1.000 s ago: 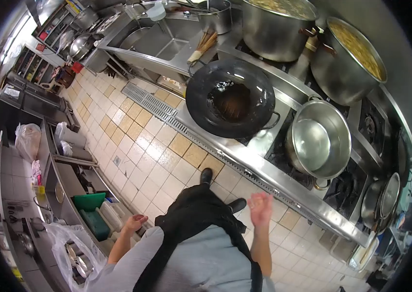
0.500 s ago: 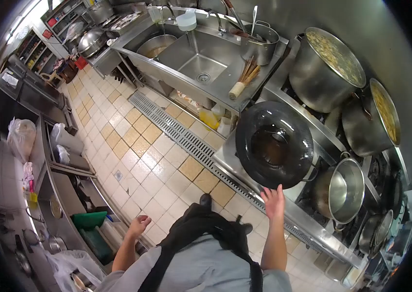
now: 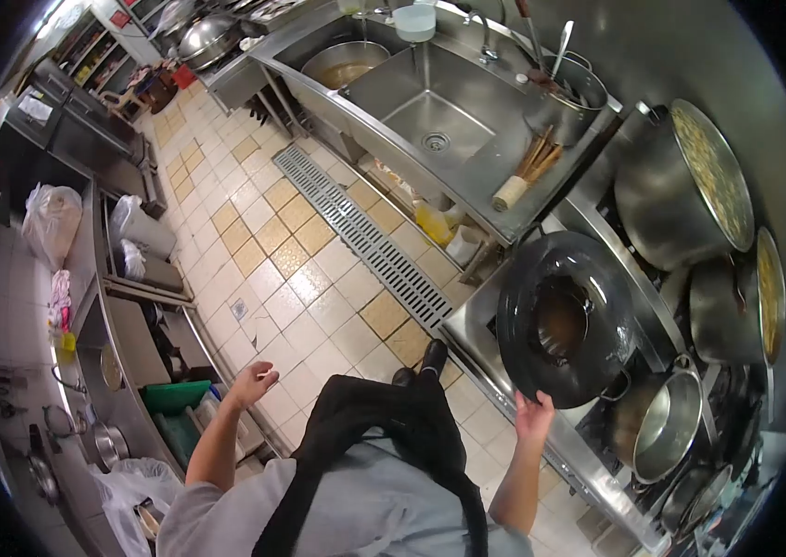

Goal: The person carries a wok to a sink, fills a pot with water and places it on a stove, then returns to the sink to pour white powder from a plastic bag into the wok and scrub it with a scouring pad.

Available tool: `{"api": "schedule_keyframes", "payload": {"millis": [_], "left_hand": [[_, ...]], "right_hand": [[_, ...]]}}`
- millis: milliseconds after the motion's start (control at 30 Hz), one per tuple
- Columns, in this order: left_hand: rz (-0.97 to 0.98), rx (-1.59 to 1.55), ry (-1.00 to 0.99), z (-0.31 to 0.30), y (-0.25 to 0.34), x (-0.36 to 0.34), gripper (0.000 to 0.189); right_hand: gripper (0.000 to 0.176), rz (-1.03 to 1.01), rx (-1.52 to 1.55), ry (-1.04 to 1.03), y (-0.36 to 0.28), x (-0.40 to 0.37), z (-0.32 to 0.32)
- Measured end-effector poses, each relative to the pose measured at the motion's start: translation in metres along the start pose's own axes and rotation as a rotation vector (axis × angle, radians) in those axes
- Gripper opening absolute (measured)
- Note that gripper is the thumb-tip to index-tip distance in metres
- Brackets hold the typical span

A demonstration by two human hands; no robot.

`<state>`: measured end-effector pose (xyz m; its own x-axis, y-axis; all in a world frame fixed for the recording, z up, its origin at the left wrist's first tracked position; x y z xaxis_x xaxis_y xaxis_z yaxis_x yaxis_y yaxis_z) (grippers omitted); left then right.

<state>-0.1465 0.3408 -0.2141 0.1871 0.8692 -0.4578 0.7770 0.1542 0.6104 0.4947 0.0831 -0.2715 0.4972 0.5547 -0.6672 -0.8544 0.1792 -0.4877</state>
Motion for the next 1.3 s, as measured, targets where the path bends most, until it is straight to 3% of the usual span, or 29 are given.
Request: {"api": "schedule_keyframes", "payload": {"millis": [133, 233, 433, 500, 667, 700, 800, 833, 900, 1000, 1100, 1133, 1233, 1300], "left_hand": [[-0.014, 0.008, 0.040, -0.003, 0.008, 0.013, 0.053], [-0.069, 0.035, 0.084, 0.009, -0.024, 0.011, 0.054], [-0.296, 0.223, -0.216, 0.050, -0.068, 0.000, 0.052], [-0.273, 0.147, -0.214, 0.076, -0.124, 0.013, 0.054], [-0.376, -0.083, -0.244, 0.061, -0.157, 0.064, 0.054], [-0.380, -0.069, -0.265, 0.037, -0.130, 0.074, 0.051], [-0.323, -0.109, -0.234, 0.010, -0.196, 0.122, 0.045], [-0.365, -0.140, -0.223, -0.019, -0.186, 0.137, 0.043], [-0.449, -0.189, -0.222, -0.076, -0.166, 0.158, 0.040], [-0.246, -0.137, -0.078, -0.126, -0.219, 0.213, 0.038], [-0.266, -0.183, -0.065, -0.176, -0.233, 0.259, 0.040], [-0.266, -0.230, -0.046, -0.190, -0.229, 0.271, 0.041], [-0.299, -0.317, -0.032, -0.228, -0.165, 0.286, 0.047], [-0.213, -0.260, -0.053, -0.236, -0.154, 0.303, 0.048]], "right_hand": [[0.036, -0.050, 0.012, -0.005, -0.001, 0.009, -0.019], [0.035, -0.091, 0.026, -0.002, 0.002, -0.001, 0.002], [0.036, -0.130, 0.044, 0.049, 0.006, -0.022, 0.025], [0.037, -0.135, 0.083, 0.080, 0.014, -0.035, 0.040], [0.039, -0.186, 0.058, 0.123, 0.058, -0.059, 0.073], [0.035, -0.186, 0.037, 0.146, 0.069, -0.066, 0.091], [0.041, -0.253, 0.029, 0.172, 0.101, -0.089, 0.184], [0.045, -0.288, 0.043, 0.174, 0.112, -0.092, 0.215], [0.044, -0.261, 0.057, 0.221, 0.139, -0.084, 0.228], [0.033, -0.208, 0.052, 0.182, 0.164, -0.084, 0.275], [0.038, -0.162, 0.126, 0.172, 0.186, -0.061, 0.323], [0.035, -0.166, 0.106, 0.107, 0.191, -0.053, 0.351], [0.024, -0.041, 0.156, 0.112, 0.216, -0.014, 0.355], [0.024, -0.088, 0.148, 0.106, 0.213, -0.005, 0.414]]}}
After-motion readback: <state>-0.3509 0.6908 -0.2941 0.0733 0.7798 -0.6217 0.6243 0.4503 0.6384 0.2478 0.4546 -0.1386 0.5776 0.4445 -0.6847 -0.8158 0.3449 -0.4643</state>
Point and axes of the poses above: each hand's wrist, its own x-axis towards the middle knuckle, its own z-axis out of the palm, y = z × x, the point moved 7 cm from there along x, towards the middle knuckle, and after that the axes turned 6 degrees about z, right-handed, at the moved point
